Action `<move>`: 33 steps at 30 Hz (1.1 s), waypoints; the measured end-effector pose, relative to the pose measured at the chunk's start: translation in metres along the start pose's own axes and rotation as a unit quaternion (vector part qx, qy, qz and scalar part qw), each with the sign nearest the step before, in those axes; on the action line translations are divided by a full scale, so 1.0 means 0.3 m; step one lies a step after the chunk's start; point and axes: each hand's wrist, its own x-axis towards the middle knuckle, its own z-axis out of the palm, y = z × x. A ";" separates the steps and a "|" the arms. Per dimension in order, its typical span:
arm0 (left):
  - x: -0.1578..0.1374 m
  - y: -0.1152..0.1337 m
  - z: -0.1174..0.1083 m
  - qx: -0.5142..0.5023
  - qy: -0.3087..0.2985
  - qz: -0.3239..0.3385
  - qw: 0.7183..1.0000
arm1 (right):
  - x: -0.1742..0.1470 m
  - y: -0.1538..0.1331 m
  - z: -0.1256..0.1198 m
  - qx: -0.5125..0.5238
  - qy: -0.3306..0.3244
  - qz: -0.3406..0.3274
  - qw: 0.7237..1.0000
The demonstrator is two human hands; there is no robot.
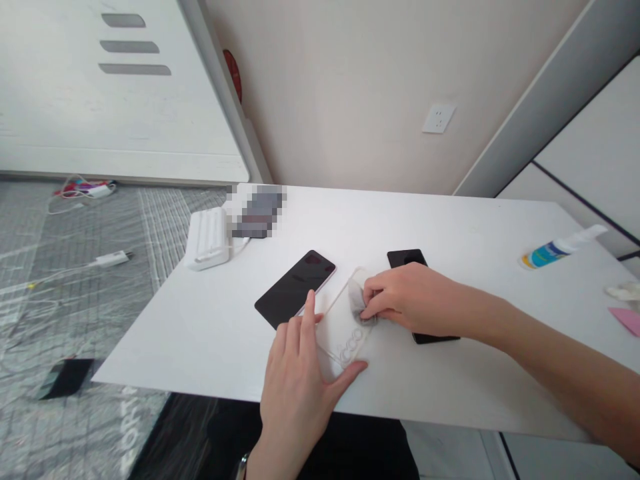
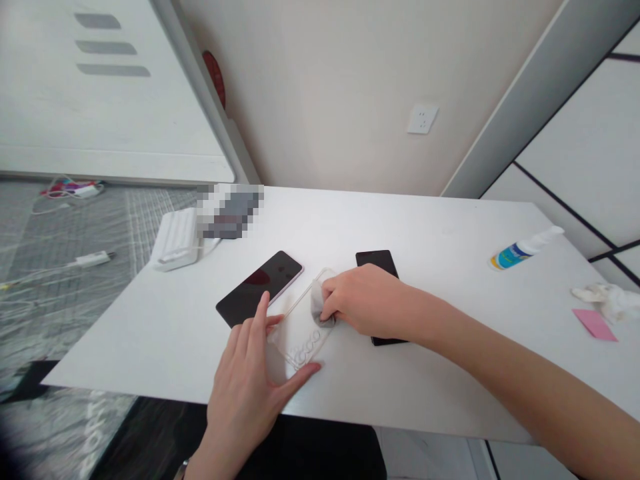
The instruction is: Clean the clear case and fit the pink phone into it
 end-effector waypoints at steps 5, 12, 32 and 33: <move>0.002 0.002 0.000 -0.001 -0.001 0.004 1.000 | -0.007 -0.002 -0.018 0.034 -0.017 -0.035 0.999; -0.003 0.006 -0.004 0.005 0.000 0.007 1.000 | 0.002 -0.034 0.008 0.014 -0.036 -0.031 0.999; 0.001 0.005 -0.002 0.018 0.001 0.017 1.000 | 0.013 -0.036 0.014 0.021 0.000 -0.032 0.999; 0.001 0.006 -0.002 0.018 0.000 0.017 1.000 | 0.016 -0.035 0.016 0.015 -0.003 -0.020 1.000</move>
